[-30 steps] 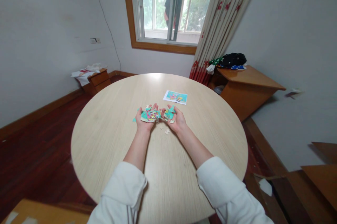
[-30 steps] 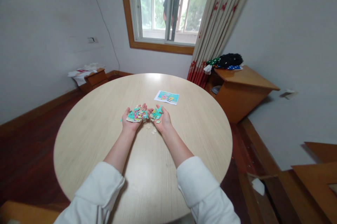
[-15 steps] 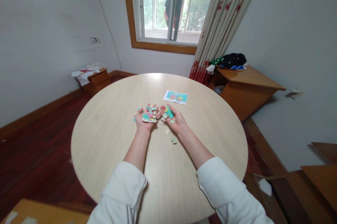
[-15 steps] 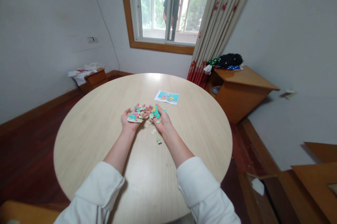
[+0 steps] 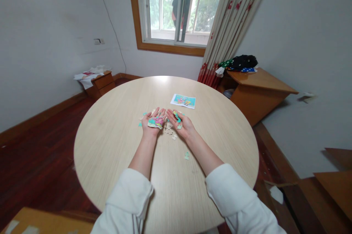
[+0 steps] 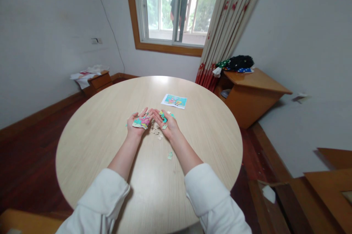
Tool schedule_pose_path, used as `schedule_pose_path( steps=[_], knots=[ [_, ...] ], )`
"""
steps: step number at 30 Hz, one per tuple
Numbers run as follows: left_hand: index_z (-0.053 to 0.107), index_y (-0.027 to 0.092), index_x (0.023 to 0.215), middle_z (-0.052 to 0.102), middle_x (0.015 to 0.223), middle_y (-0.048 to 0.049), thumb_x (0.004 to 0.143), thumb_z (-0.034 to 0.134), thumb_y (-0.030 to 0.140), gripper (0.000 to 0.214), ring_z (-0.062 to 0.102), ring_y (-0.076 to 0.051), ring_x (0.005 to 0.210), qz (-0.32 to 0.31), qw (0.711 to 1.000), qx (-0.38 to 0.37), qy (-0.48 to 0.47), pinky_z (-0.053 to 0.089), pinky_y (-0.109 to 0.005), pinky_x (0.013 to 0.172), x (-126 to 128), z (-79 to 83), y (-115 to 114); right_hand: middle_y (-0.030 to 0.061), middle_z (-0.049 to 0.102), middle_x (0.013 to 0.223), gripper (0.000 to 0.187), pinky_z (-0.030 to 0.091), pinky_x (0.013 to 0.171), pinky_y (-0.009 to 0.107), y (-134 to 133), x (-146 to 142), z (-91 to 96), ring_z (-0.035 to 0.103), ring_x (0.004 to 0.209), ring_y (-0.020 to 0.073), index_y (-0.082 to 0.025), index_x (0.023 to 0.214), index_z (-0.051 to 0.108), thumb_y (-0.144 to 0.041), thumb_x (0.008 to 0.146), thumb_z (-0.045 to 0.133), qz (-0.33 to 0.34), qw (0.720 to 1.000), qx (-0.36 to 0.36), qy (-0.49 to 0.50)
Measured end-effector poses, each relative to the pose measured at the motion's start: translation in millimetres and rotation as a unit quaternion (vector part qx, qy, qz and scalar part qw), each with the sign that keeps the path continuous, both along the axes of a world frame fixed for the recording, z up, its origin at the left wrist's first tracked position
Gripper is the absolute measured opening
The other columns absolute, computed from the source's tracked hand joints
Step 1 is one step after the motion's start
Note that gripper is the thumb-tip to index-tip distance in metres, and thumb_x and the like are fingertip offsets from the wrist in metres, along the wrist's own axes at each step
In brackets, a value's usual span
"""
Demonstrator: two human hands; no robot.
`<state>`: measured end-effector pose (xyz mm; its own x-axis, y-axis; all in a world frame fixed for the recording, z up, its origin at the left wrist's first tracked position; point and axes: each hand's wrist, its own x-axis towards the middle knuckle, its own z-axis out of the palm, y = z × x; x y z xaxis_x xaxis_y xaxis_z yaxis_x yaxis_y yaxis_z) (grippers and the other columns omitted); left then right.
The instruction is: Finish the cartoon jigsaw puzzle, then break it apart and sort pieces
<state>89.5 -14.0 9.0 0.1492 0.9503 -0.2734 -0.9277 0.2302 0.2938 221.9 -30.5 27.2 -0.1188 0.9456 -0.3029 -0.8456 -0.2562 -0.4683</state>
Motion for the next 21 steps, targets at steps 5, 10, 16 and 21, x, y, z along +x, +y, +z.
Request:
schedule_pose_path(
  steps=[5,10,16,21],
  knots=[
    [0.043,0.006,0.123,0.064,0.1,-0.0171,0.076,0.036,0.009,0.048,0.067,-0.023,0.09,0.028,0.998,-0.028,-0.055,0.056,-0.032,0.068,4.4,6.3,0.9,0.0091,0.066,0.112,0.064,0.058,0.078,0.033,-1.9,-2.7,0.9,0.069,0.089,0.0138,-0.023,0.133,0.03,0.009,0.078,0.036,-0.007,0.999,0.039,0.012],
    [0.053,0.008,0.108,0.053,0.057,0.0011,0.081,0.035,0.006,0.032,0.047,-0.006,0.041,0.04,0.995,-0.03,-0.087,0.044,-0.018,0.047,2.0,3.9,3.5,0.0066,0.07,0.073,0.033,0.059,0.056,0.02,2.4,-2.4,-3.7,0.069,0.06,0.0137,-0.011,0.119,0.046,-0.001,0.087,0.041,-0.008,0.999,0.01,-0.033],
    [0.06,0.013,0.091,0.04,0.054,0.0024,0.087,0.032,0.039,0.039,0.043,-0.01,0.046,0.042,0.995,0.061,-0.074,0.04,-0.024,0.049,-2.2,-1.2,1.5,0.0064,0.071,0.077,0.041,0.059,0.072,0.022,3.7,1.5,-10.1,0.07,0.073,0.0136,-0.011,0.113,0.053,0.008,0.077,0.048,-0.01,0.998,0.049,-0.042],
    [0.057,0.022,0.101,0.058,0.096,-0.0109,0.08,0.032,0.062,0.052,0.06,-0.024,0.088,0.01,0.998,0.045,-0.032,0.049,-0.043,0.073,-2.5,-0.1,1.0,0.0062,0.071,0.092,0.042,0.059,0.076,0.031,2.0,4.4,-7.4,0.07,0.082,0.0143,-0.018,0.12,0.048,0.001,0.083,0.043,-0.002,0.999,0.033,-0.025]
  ],
)
